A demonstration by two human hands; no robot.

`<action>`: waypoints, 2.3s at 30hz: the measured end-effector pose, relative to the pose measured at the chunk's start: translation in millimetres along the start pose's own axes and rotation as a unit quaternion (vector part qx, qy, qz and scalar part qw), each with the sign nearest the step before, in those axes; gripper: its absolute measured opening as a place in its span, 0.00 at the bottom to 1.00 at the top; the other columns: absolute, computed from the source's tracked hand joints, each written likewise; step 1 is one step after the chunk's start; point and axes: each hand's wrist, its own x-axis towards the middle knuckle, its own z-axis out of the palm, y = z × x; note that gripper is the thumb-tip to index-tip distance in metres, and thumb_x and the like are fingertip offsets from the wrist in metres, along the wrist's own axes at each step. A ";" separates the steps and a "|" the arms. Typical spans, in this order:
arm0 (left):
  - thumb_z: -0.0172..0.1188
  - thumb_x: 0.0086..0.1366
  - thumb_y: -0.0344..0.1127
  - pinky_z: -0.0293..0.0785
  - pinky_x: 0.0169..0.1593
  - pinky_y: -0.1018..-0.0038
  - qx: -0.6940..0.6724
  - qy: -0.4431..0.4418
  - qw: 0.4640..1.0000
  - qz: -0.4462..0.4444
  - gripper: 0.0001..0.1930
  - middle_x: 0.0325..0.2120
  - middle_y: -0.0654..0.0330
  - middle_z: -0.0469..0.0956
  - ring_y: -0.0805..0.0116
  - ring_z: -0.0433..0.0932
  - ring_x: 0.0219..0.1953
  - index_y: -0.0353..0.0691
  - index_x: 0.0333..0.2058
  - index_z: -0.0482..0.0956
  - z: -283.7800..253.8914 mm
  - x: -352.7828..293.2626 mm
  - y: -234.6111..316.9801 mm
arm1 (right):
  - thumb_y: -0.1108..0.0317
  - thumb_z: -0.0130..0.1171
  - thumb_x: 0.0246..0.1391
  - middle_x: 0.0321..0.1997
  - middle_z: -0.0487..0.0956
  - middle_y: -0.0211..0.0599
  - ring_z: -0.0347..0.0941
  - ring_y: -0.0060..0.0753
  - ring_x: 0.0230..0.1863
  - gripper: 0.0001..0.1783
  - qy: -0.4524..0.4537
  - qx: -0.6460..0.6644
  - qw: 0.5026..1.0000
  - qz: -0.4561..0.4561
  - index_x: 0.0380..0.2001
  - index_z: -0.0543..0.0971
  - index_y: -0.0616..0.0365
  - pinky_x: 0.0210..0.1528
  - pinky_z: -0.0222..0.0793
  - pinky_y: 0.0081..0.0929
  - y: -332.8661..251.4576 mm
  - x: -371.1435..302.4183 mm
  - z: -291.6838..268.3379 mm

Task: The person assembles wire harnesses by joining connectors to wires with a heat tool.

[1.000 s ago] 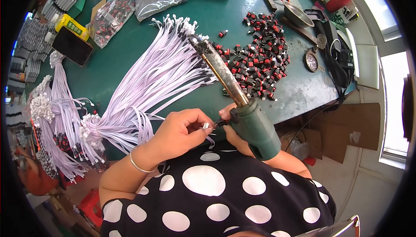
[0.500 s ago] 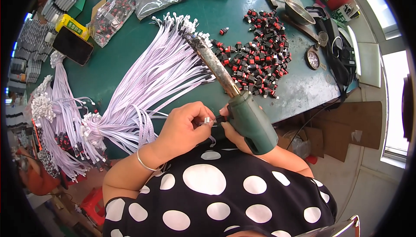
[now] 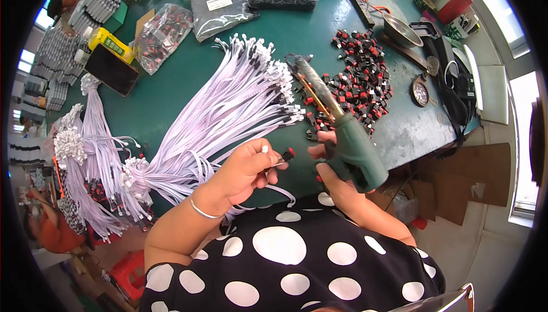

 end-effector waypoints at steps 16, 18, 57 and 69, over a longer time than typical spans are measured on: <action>0.52 0.57 0.27 0.62 0.18 0.86 0.035 0.042 0.996 0.074 0.03 0.28 0.56 0.73 0.78 0.72 0.20 0.39 0.26 0.67 5.5 2.8 -5.9 | 0.71 0.50 0.46 0.31 0.74 0.37 0.69 0.27 0.33 0.23 0.011 0.026 0.999 0.022 0.48 0.65 0.61 0.40 0.64 0.25 -2.6 -28.4 -33.1; 0.50 0.56 0.25 0.62 0.18 0.87 0.097 0.064 0.983 0.141 0.01 0.24 0.60 0.71 0.81 0.69 0.18 0.35 0.27 0.68 11.8 1.7 -8.9 | 0.68 0.52 0.42 0.26 0.75 0.36 0.70 0.30 0.29 0.15 -0.008 -0.021 1.000 0.006 0.37 0.72 0.59 0.37 0.66 0.28 -12.0 -38.5 -47.1; 0.49 0.53 0.21 0.68 0.25 0.82 0.161 0.063 0.975 0.137 0.04 0.26 0.59 0.69 0.80 0.66 0.21 0.37 0.24 0.65 2.9 13.6 -18.6 | 0.72 0.61 0.38 0.27 0.75 0.38 0.72 0.36 0.24 0.23 -0.135 -0.251 0.949 -0.133 0.42 0.69 0.64 0.24 0.66 0.25 53.0 -82.3 -77.9; 0.51 0.54 0.22 0.67 0.25 0.84 0.179 0.001 0.977 0.116 0.03 0.28 0.58 0.71 0.80 0.68 0.21 0.35 0.24 0.66 12.6 -4.1 -6.6 | 0.75 0.56 0.44 0.37 0.73 0.32 0.70 0.21 0.35 0.17 0.037 0.090 0.990 0.106 0.41 0.70 0.61 0.41 0.67 0.22 -9.5 -2.0 0.6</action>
